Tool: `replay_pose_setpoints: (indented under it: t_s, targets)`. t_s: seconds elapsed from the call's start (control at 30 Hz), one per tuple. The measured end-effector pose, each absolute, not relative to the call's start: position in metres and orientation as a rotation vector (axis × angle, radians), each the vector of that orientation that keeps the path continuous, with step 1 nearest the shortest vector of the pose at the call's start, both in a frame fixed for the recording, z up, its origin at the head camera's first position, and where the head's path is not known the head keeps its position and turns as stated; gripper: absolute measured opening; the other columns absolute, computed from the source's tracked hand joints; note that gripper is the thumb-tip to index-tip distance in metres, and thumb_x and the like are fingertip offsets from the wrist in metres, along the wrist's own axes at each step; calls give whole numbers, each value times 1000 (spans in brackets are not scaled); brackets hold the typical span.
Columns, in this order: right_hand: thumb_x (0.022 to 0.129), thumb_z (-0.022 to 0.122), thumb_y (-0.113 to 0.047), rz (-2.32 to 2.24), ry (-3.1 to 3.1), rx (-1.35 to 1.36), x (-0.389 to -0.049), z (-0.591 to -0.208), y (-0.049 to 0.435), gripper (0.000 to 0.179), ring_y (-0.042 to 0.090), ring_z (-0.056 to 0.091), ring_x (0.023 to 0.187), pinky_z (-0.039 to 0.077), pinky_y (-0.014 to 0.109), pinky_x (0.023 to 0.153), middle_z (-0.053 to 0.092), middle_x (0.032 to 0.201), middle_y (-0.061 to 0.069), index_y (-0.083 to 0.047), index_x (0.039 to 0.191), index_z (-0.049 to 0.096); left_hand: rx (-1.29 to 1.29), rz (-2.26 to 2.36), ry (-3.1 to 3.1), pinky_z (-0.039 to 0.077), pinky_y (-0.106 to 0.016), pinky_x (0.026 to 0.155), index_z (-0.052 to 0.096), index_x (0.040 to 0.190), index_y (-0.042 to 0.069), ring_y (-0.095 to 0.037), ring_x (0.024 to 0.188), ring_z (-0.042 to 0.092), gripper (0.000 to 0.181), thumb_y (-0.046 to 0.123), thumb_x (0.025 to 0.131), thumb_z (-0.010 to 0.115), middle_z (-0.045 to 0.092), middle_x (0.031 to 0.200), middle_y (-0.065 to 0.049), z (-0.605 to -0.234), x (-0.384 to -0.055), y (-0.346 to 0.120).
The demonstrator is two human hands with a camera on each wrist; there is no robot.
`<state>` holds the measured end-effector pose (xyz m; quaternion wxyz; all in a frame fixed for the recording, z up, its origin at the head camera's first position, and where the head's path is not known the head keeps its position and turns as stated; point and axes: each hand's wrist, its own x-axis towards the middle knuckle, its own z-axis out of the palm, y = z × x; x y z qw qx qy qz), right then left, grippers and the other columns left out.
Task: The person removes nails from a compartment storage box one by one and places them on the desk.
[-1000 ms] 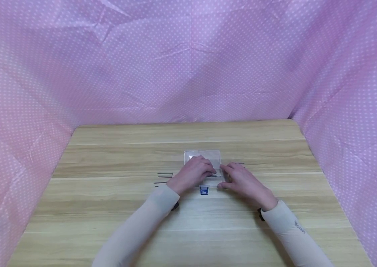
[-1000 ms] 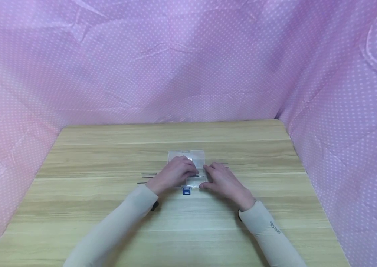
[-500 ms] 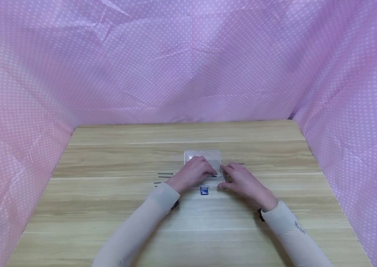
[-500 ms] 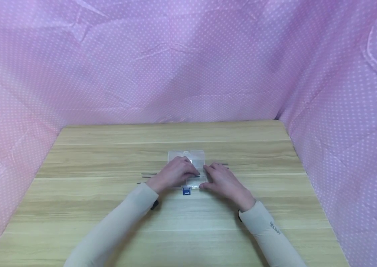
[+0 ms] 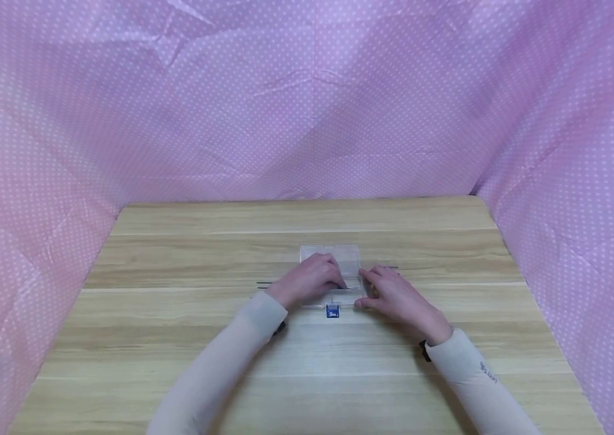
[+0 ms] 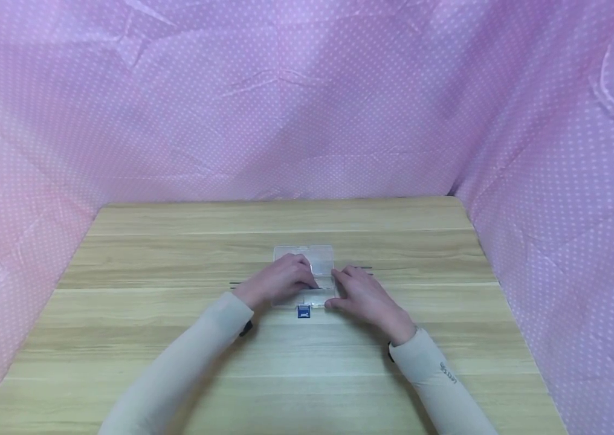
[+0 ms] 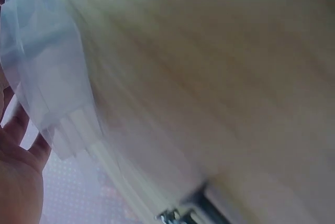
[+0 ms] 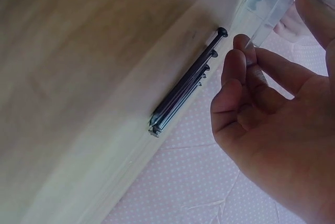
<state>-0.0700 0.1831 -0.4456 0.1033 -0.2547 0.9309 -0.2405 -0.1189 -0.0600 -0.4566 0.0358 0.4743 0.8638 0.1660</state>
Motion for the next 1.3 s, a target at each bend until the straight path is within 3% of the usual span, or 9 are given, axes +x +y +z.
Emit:
replay_pose_setpoints:
  t_s: [0.4,0.7,1.1,1.3]
  targets:
    - [89,82,-39,-716,2736,-751,-70,-446,182,73,19,53,95,49,41,84,63,115,7,4,143,57,1471,314,2653,40,-37,114,82,109,24,-15,113,61,16,21,98,71,77,104,10,-447,-115,-71]
    - [88,83,-38,-709,2735,-761,-70,-446,182,72,18,50,91,46,36,78,62,112,6,5,141,59,1420,373,2657,43,-29,109,81,115,24,-13,113,60,21,20,98,70,74,105,8,-450,-112,-71]
    - [88,83,-38,-715,2731,-768,-70,-445,181,73,18,50,91,46,35,78,62,112,5,5,141,58,1478,305,2668,44,-29,108,81,111,24,-12,109,61,17,20,99,69,76,106,11,-451,-113,-70]
    - [88,83,-38,-718,2726,-763,-70,-445,181,73,17,48,88,43,32,74,60,110,4,5,141,58,1594,314,2674,43,-29,109,79,115,22,-14,113,59,22,12,99,68,76,112,10,-453,-112,-76]
